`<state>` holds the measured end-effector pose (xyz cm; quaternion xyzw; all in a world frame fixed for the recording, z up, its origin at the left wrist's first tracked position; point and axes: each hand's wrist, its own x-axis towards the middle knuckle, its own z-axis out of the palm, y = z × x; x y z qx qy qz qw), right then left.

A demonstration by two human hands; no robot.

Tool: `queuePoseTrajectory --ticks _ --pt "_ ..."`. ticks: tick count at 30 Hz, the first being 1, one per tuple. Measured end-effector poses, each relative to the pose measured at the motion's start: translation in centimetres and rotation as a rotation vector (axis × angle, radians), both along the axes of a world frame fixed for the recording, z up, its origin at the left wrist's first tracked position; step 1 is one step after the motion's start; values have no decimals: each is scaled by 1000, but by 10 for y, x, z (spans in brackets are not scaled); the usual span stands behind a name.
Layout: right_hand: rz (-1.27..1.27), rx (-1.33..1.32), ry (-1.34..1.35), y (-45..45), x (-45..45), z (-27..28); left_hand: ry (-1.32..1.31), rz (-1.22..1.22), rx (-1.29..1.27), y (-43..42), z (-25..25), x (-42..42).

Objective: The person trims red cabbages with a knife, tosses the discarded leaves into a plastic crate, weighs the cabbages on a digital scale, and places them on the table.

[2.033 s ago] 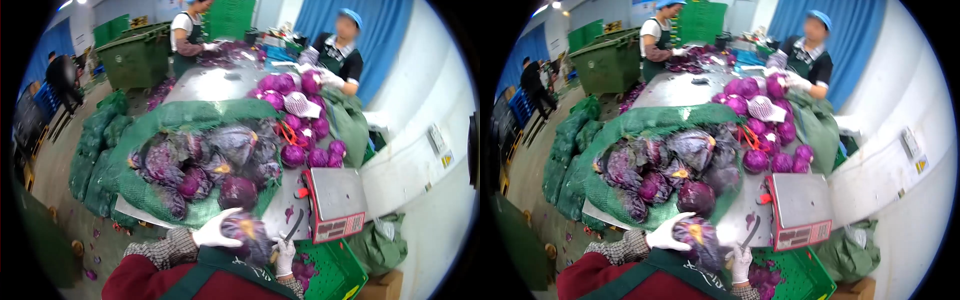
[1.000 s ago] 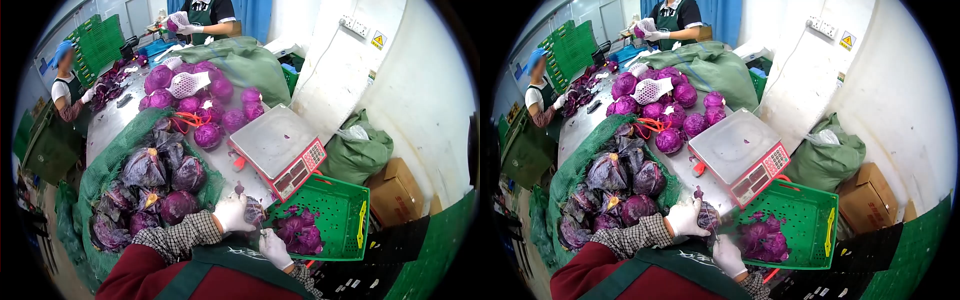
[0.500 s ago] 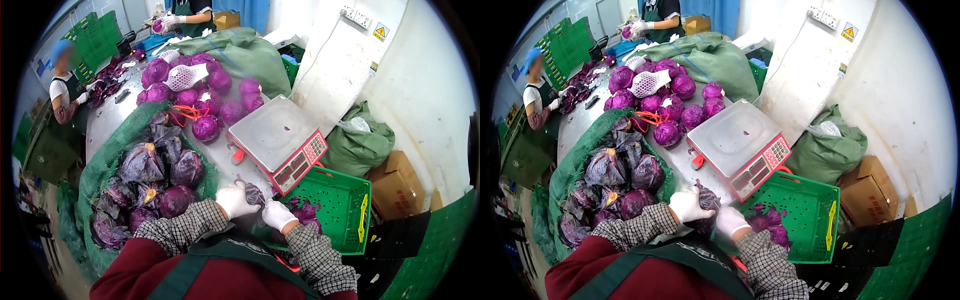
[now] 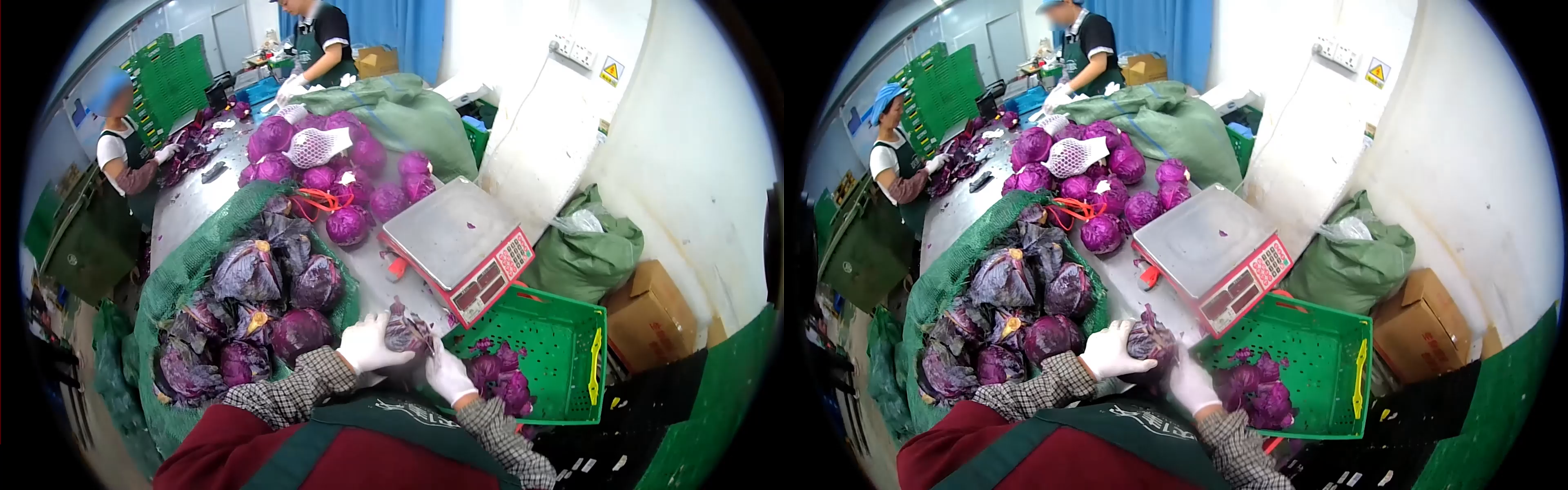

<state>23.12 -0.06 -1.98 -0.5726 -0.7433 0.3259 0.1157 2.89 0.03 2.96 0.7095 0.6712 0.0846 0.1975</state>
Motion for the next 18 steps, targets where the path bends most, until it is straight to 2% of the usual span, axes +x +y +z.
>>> queuePoseTrajectory --ticks 2,5,6,8,9,10,11,13,15,16,18 --pt "-9 156 154 -16 -5 -3 -129 -48 91 -9 -9 -17" --pt "-92 149 318 -21 -19 -17 -269 -52 147 -24 -29 -38" --pt "-105 46 291 -20 -22 -17 -314 -60 182 -27 -35 -43" --pt "-7 426 279 -22 -27 -23 -324 -104 309 -32 -38 -48" --pt "-92 245 467 -27 -25 -25 -310 -142 390 -32 -39 -50" --pt "-128 140 447 -30 -26 -11 -421 -145 439 -30 -41 -51" --pt "-117 206 442 -32 -30 2 -830 114 127 -33 -20 -40" --pt "-121 203 543 -33 -35 -18 -1111 -13 196 -24 -8 -35" --pt "-121 276 750 -34 -43 -41 -1026 -355 179 -22 64 -14" --pt "-37 355 599 -38 -40 -36 -824 -514 332 -13 70 -11" --pt "115 544 311 -45 -34 -25 -688 -483 400 -3 72 -16"
